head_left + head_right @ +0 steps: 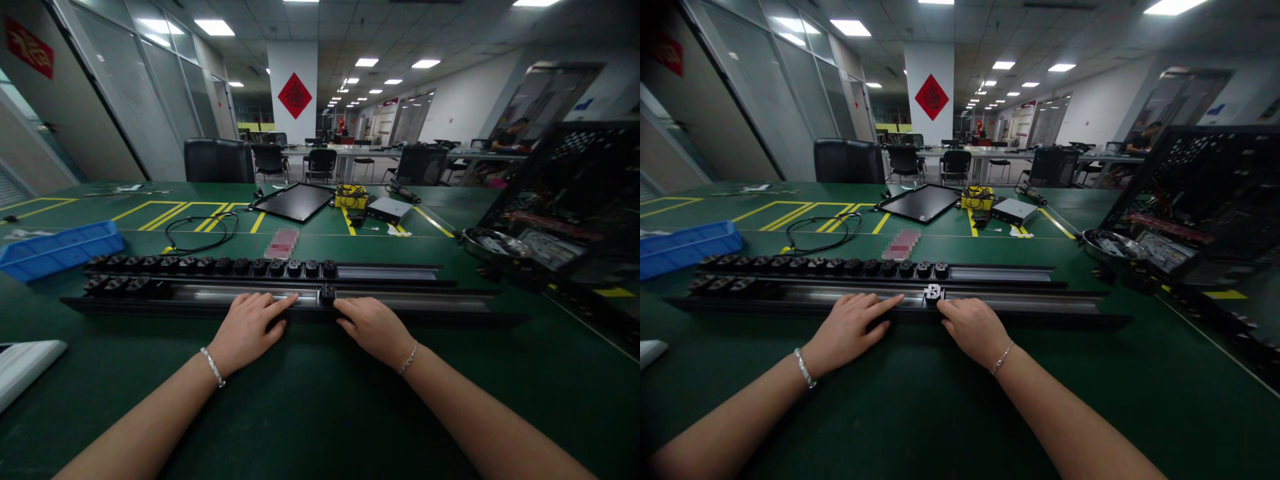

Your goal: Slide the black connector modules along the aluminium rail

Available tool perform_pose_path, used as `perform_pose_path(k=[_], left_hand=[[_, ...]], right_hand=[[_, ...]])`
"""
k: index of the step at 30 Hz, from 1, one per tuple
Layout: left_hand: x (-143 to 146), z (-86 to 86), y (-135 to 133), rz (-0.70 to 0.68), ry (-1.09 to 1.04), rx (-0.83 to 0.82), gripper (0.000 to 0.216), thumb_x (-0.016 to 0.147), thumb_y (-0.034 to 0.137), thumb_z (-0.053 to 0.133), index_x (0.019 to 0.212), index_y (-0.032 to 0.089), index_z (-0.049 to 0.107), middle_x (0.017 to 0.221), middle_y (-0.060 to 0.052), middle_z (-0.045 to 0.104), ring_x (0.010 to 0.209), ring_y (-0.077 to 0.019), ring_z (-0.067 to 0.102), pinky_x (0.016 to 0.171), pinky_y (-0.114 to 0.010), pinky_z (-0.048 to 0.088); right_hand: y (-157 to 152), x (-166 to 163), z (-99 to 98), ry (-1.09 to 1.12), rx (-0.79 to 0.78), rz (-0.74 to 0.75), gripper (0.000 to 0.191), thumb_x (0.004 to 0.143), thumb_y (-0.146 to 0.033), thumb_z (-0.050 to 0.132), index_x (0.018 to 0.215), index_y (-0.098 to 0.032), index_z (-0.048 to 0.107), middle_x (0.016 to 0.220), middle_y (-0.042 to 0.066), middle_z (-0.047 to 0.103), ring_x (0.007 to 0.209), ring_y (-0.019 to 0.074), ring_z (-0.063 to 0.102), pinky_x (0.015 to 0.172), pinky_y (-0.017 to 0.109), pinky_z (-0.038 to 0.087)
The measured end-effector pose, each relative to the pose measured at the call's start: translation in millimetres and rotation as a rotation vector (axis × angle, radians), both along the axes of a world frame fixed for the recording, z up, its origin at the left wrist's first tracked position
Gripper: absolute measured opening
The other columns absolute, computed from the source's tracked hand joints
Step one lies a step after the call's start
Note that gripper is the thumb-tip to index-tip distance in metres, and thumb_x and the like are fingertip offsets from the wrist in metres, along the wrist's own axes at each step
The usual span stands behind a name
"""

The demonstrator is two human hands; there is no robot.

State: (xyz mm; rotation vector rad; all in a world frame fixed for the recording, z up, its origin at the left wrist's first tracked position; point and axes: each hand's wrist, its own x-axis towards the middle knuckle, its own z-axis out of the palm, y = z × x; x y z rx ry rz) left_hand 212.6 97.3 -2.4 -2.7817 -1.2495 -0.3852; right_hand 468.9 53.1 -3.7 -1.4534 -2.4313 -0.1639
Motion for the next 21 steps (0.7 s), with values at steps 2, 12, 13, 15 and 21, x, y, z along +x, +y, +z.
perform_pose_path(k=[2,12,13,15,21], left_hand=[[0.1,-0.2,0.0,-0.002,0.000,0.005,0.052,0.086,0.031,0.048,0.136,0.035,0.037,0.086,0.000,0.055,0.083,-0.0179,0.051,0.078,-0.034,0.032],[-1.2,-4.2,2.3,-0.009,0.005,0.039,0.047,0.089,0.030,0.046,0.135,0.037,0.038,0.084,0.001,0.055,0.080,-0.0168,0.051,0.075,-0.033,0.032],[-1.3,-4.2,2.3,-0.009,0.003,0.043,0.047,0.089,0.030,0.045,0.135,0.037,0.039,0.084,0.001,0.055,0.080,-0.0166,0.051,0.075,-0.033,0.032],[-1.3,-4.1,2.0,-0.010,0.001,0.049,0.046,0.089,0.029,0.045,0.134,0.036,0.040,0.084,0.001,0.055,0.080,-0.0163,0.051,0.076,-0.033,0.032],[-0.5,-3.3,1.6,-0.008,0.001,0.055,0.046,0.090,0.026,0.044,0.134,0.037,0.040,0.084,0.000,0.055,0.081,-0.0166,0.052,0.075,-0.033,0.033]], right_hand=[[0.0,0.5,-0.4,0.005,0.004,0.004,0.022,0.081,-0.018,0.059,0.103,-0.019,0.058,0.099,0.008,0.067,0.085,0.0189,0.062,0.077,0.033,0.046],[0.5,1.6,1.4,-0.019,-0.021,0.001,0.023,0.081,-0.018,0.059,0.104,-0.019,0.057,0.093,0.006,0.068,0.083,0.0187,0.062,0.075,0.032,0.045],[0.4,1.5,1.7,-0.019,-0.022,0.000,0.023,0.081,-0.018,0.059,0.104,-0.019,0.057,0.093,0.006,0.068,0.083,0.0187,0.062,0.075,0.032,0.045],[0.1,1.1,2.4,-0.015,-0.027,-0.002,0.022,0.081,-0.018,0.058,0.103,-0.019,0.057,0.093,0.007,0.067,0.083,0.0187,0.062,0.075,0.032,0.045],[-0.7,0.3,3.8,-0.013,-0.034,-0.012,0.020,0.082,-0.018,0.057,0.102,-0.019,0.057,0.093,0.007,0.067,0.083,0.0191,0.061,0.075,0.032,0.045]])
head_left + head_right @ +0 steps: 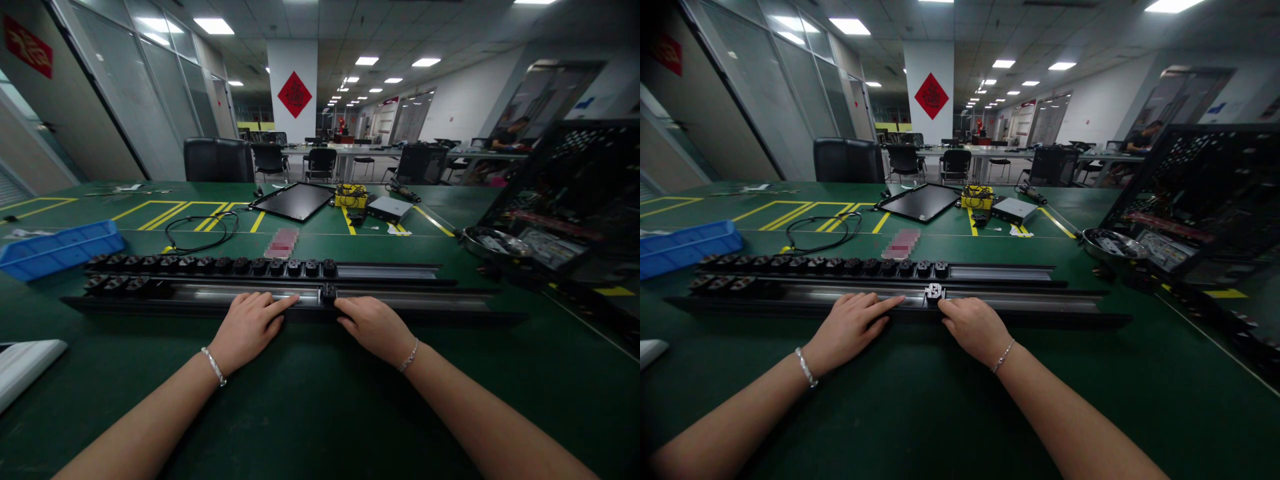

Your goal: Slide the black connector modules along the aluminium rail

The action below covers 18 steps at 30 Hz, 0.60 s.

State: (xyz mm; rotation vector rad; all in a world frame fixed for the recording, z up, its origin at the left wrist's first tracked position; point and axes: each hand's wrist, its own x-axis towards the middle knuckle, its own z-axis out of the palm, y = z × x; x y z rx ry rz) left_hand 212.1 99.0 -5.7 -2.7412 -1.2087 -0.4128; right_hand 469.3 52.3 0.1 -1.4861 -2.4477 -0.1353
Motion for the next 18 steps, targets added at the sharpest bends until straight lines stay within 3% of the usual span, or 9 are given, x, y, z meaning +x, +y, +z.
perform_pose_path(k=[18], left_hand=[[0.4,1.5,-0.5,0.006,0.004,-0.018,0.044,0.090,0.026,0.043,0.133,0.036,0.042,0.083,0.000,0.056,0.080,-0.0163,0.052,0.074,-0.032,0.033]], right_hand=[[-1.9,4.6,5.2,-0.047,-0.023,-0.018,0.023,0.085,-0.021,0.052,0.107,-0.020,0.058,0.088,0.005,0.068,0.078,0.0165,0.060,0.070,0.029,0.041]])
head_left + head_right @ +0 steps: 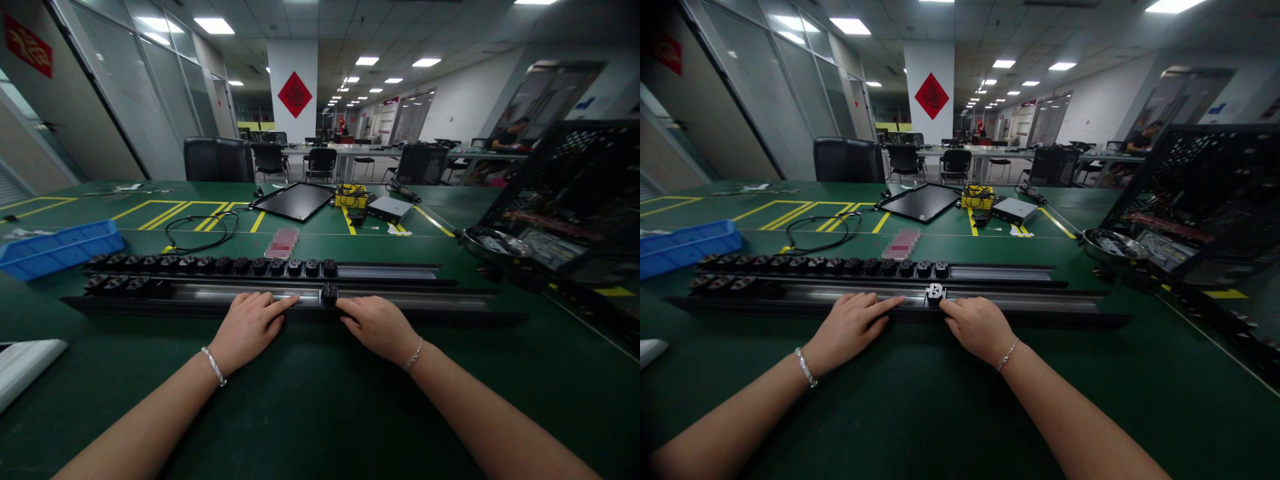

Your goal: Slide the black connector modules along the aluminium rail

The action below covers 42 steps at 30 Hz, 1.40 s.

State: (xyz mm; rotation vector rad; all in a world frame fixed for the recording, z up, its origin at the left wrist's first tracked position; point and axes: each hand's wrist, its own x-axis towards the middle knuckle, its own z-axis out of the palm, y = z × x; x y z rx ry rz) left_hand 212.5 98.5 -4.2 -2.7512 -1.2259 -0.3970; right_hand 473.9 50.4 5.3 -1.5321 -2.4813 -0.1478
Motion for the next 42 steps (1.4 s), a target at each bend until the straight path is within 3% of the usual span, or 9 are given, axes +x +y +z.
perform_pose_path(k=[17,42], left_hand=[[-8.4,0.6,-1.1,-0.098,0.185,0.093,0.059,0.088,0.020,0.043,0.141,0.041,0.026,0.095,-0.004,0.055,0.086,-0.0202,0.051,0.078,-0.035,0.038],[-8.7,3.4,-1.0,-0.109,0.223,0.082,0.064,0.088,0.019,0.045,0.141,0.043,0.021,0.099,-0.005,0.054,0.086,-0.0200,0.051,0.079,-0.035,0.039]], right_hand=[[0.5,1.7,-3.2,0.018,-0.004,-0.024,0.018,0.084,-0.022,0.054,0.101,-0.019,0.059,0.085,0.004,0.067,0.078,0.0175,0.061,0.070,0.029,0.042],[0.6,1.3,1.8,0.018,-0.054,-0.053,0.011,0.083,-0.022,0.055,0.094,-0.019,0.057,0.081,0.003,0.064,0.075,0.0162,0.058,0.066,0.027,0.040]])
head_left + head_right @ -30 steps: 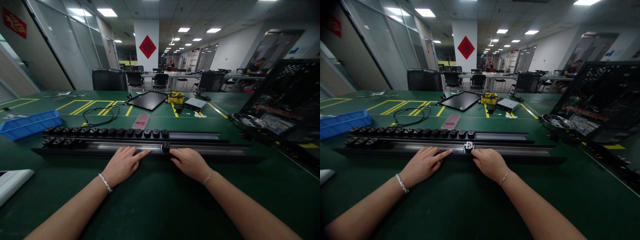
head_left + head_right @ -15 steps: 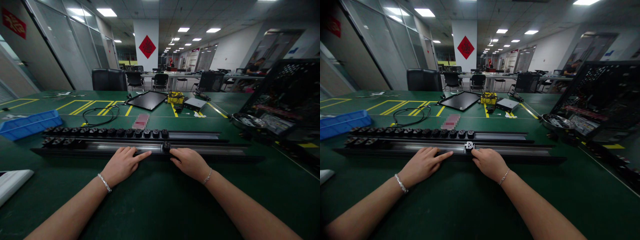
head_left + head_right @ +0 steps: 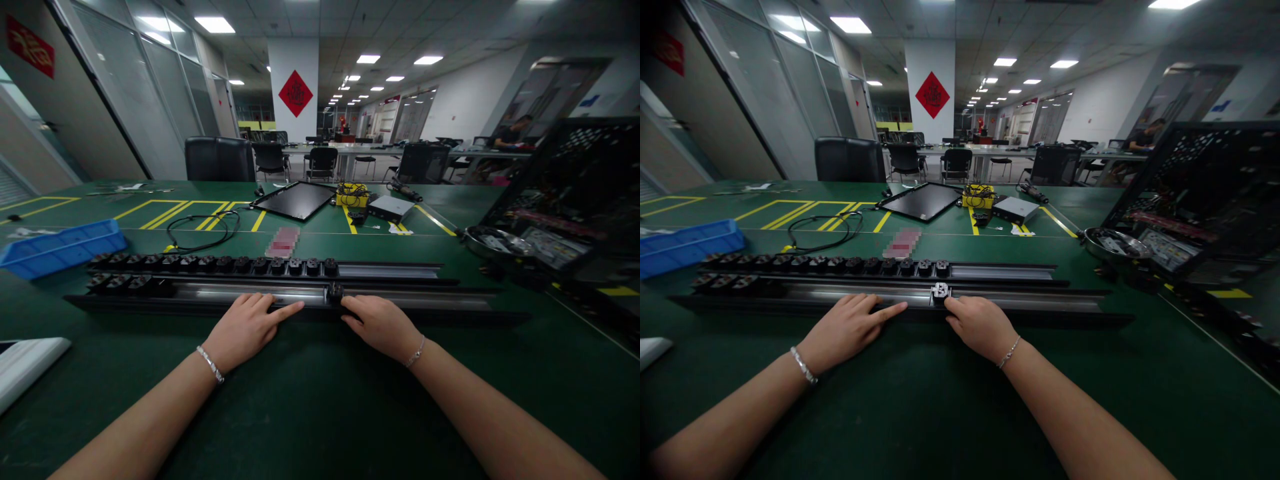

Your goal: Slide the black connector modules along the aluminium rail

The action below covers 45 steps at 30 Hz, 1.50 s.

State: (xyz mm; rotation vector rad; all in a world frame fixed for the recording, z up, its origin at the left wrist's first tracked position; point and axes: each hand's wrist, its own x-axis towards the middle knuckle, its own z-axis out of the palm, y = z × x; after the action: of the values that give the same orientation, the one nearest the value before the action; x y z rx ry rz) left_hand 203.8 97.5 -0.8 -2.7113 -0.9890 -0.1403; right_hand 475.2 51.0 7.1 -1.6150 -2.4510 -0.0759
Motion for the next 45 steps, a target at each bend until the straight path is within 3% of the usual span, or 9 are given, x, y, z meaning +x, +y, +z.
perform_pose_path(k=[12,20,45], left_hand=[[0,-10.3,3,-0.024,-0.135,0.028,0.054,0.088,0.023,0.044,0.138,0.040,0.033,0.092,-0.003,0.056,0.085,-0.0194,0.053,0.079,-0.036,0.038],[0,-12.7,4,-0.022,-0.168,0.026,0.052,0.088,0.023,0.044,0.137,0.038,0.035,0.094,-0.003,0.057,0.087,-0.0191,0.053,0.078,-0.036,0.037],[0,-13.8,3,-0.012,-0.179,0.034,0.052,0.088,0.021,0.043,0.136,0.039,0.037,0.090,-0.002,0.056,0.083,-0.0181,0.053,0.076,-0.035,0.037]], right_hand=[[1,2,-1.7,0.016,0.003,-0.002,0.010,0.084,-0.022,0.054,0.092,-0.018,0.058,0.082,0.004,0.065,0.075,0.0165,0.059,0.067,0.028,0.041],[-3,17,-3.9,0.025,0.070,0.040,0.027,0.084,-0.022,0.053,0.110,-0.022,0.059,0.094,0.004,0.069,0.082,0.0177,0.063,0.072,0.030,0.045],[-3,16,-2.7,0.037,0.009,-0.011,0.017,0.084,-0.023,0.052,0.099,-0.020,0.059,0.089,0.005,0.068,0.081,0.0173,0.062,0.071,0.029,0.044]])
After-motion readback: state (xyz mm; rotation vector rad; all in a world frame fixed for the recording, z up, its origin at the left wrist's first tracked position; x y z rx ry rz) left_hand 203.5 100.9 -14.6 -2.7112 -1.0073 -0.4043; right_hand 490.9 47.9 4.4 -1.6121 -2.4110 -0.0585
